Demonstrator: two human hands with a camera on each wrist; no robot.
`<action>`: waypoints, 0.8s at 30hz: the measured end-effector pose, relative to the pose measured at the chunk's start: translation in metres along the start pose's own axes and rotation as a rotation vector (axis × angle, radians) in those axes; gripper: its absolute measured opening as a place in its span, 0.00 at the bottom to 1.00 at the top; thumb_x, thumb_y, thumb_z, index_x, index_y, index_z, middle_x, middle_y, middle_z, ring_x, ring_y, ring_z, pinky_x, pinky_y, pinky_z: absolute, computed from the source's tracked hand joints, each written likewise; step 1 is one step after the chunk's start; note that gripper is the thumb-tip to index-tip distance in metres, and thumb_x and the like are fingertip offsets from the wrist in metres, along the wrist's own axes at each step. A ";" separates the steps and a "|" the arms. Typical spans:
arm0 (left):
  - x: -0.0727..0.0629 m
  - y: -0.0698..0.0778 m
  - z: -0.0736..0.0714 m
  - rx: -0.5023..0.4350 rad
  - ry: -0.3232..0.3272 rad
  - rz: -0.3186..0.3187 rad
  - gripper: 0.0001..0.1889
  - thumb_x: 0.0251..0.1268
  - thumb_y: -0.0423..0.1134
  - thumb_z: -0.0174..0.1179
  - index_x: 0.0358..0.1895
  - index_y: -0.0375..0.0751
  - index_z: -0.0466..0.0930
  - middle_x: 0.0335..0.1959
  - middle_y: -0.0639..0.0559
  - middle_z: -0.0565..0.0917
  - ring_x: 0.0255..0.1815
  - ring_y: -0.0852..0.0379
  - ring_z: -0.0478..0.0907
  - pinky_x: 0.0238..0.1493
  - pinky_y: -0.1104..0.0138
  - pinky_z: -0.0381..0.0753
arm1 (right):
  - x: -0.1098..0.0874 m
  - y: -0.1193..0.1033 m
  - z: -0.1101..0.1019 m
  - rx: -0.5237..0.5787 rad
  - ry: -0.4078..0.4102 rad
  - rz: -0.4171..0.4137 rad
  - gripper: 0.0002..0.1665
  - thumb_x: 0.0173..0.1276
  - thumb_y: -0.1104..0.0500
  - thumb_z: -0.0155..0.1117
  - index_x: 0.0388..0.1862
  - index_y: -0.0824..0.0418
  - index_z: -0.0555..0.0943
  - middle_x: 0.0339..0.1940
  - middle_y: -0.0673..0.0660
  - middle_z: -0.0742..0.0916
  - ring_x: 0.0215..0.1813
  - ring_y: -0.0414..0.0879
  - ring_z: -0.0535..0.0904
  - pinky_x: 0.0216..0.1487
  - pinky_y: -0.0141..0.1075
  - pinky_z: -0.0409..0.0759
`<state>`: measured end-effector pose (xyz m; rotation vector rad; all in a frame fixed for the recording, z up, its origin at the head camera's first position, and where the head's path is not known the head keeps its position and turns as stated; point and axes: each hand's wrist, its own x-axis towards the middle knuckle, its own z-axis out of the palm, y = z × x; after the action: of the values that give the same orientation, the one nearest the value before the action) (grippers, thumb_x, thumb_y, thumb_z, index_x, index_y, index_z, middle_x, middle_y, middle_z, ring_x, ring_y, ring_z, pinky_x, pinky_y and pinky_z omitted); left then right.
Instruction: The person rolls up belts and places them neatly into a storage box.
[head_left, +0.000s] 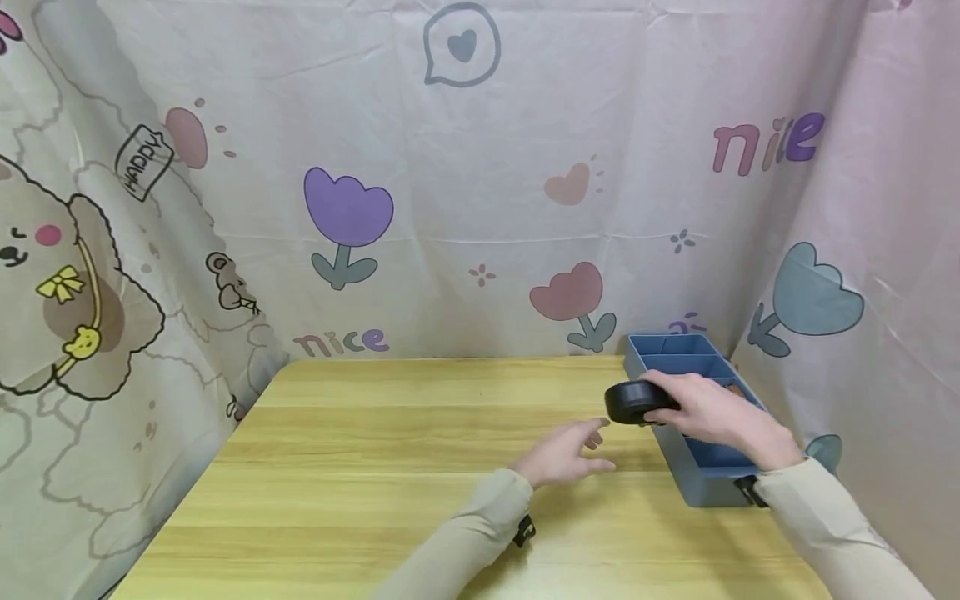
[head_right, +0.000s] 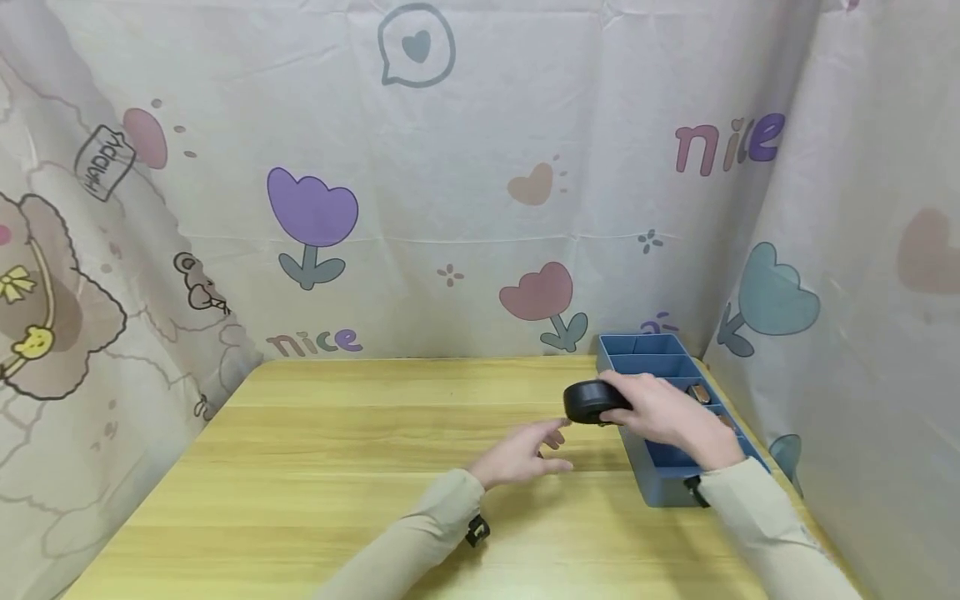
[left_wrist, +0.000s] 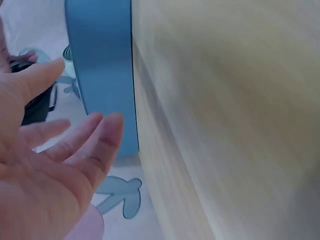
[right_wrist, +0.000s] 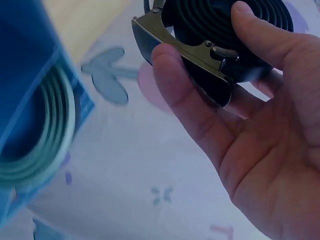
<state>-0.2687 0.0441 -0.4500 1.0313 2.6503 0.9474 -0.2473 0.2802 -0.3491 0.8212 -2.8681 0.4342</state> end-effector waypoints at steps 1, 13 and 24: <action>0.001 0.002 0.003 0.041 -0.013 0.019 0.36 0.65 0.53 0.63 0.73 0.48 0.63 0.57 0.50 0.81 0.56 0.60 0.78 0.56 0.68 0.76 | -0.003 0.003 -0.005 -0.008 0.012 -0.002 0.22 0.60 0.56 0.73 0.53 0.50 0.77 0.39 0.49 0.86 0.36 0.39 0.79 0.36 0.40 0.77; 0.012 0.023 0.026 0.403 -0.077 0.214 0.37 0.68 0.54 0.58 0.77 0.53 0.56 0.73 0.55 0.67 0.71 0.62 0.66 0.70 0.71 0.62 | -0.044 0.038 -0.048 0.045 -0.045 0.141 0.24 0.62 0.51 0.71 0.55 0.54 0.76 0.36 0.51 0.84 0.26 0.35 0.75 0.28 0.32 0.74; 0.020 0.051 0.043 0.490 -0.150 0.216 0.40 0.67 0.58 0.58 0.78 0.63 0.48 0.78 0.57 0.56 0.76 0.65 0.57 0.70 0.73 0.60 | -0.053 0.056 -0.045 -0.069 -0.235 0.241 0.26 0.55 0.54 0.76 0.51 0.62 0.81 0.40 0.57 0.85 0.34 0.46 0.76 0.34 0.41 0.74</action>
<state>-0.2406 0.1079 -0.4511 1.4431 2.7409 0.2236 -0.2305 0.3661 -0.3299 0.5491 -3.1963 0.2769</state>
